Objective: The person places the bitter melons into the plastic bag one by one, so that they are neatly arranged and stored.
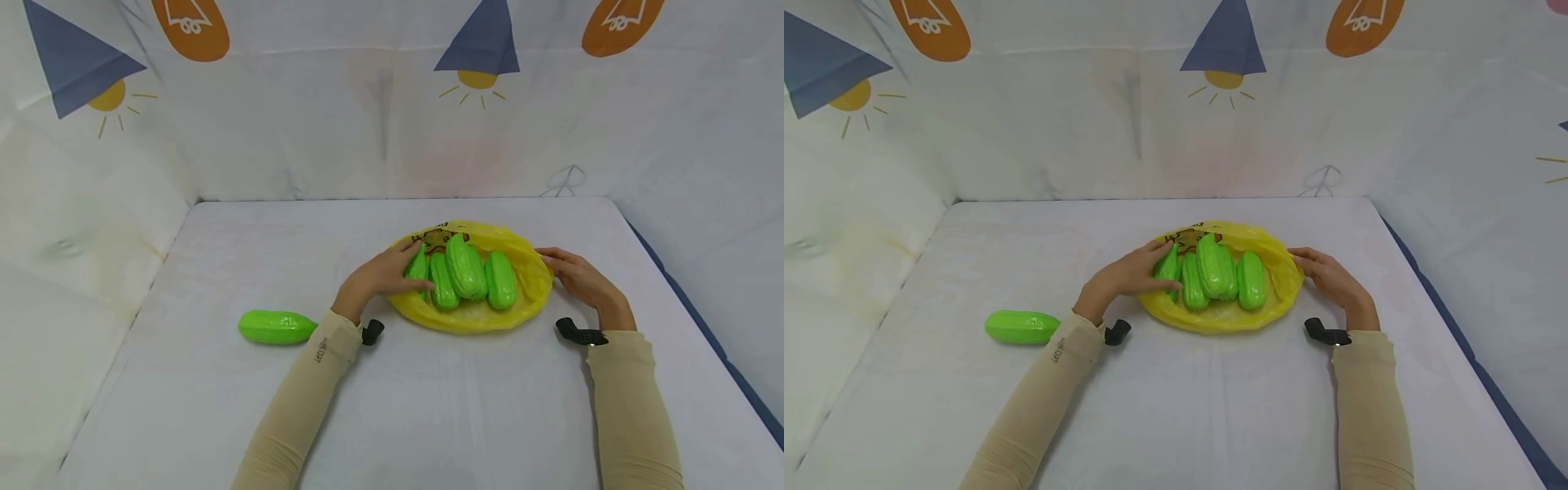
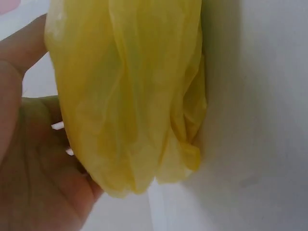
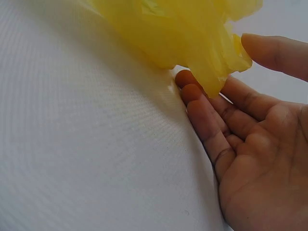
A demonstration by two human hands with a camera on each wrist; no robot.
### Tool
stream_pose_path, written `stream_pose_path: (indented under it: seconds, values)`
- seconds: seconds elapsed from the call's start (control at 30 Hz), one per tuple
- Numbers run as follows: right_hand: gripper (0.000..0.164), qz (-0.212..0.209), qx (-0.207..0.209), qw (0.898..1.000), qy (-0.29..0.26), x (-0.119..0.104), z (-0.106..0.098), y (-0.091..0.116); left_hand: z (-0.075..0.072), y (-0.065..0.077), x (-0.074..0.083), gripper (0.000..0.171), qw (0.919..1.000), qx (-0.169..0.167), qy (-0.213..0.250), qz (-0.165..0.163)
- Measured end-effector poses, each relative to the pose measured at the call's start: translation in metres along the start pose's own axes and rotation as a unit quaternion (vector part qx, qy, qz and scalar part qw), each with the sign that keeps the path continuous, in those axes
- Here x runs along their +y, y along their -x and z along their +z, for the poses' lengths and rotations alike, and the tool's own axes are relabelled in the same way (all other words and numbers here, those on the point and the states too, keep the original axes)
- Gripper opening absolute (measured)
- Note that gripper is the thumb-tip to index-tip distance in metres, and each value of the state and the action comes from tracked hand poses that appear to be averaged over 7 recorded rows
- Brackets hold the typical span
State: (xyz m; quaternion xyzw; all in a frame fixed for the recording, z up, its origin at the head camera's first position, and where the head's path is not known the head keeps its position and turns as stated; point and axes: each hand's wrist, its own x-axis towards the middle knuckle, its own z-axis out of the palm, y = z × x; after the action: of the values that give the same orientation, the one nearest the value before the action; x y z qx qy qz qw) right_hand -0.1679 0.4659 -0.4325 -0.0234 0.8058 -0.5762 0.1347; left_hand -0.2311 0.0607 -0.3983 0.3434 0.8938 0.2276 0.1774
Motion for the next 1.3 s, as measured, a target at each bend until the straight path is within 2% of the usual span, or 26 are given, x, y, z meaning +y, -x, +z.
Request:
stream_pose_path:
  seconds: [0.1,0.5,0.63,1.07,1.3]
  values:
    - [0.033,0.003,0.0,1.0,-0.001,-0.002,0.0,0.0,0.002,0.001,0.002,0.1,0.9999,-0.011,-0.002,-0.011]
    - [0.03,0.007,-0.005,1.0,0.001,0.0,0.0,-0.009,0.0,0.004,0.002,0.111,1.0,-0.001,-0.002,-0.004]
    - [0.033,0.007,-0.014,1.0,0.005,0.002,0.0,-0.013,-0.003,0.008,-0.001,0.114,0.9999,0.013,0.0,0.002]
    - [0.035,0.015,-0.011,1.0,0.011,0.0,-0.007,-0.011,-0.017,0.03,-0.007,0.113,0.9977,0.056,0.016,0.034]
    - [0.032,0.015,-0.012,1.0,0.001,0.004,-0.011,-0.011,-0.026,0.046,-0.013,0.112,0.9958,0.08,0.035,0.027]
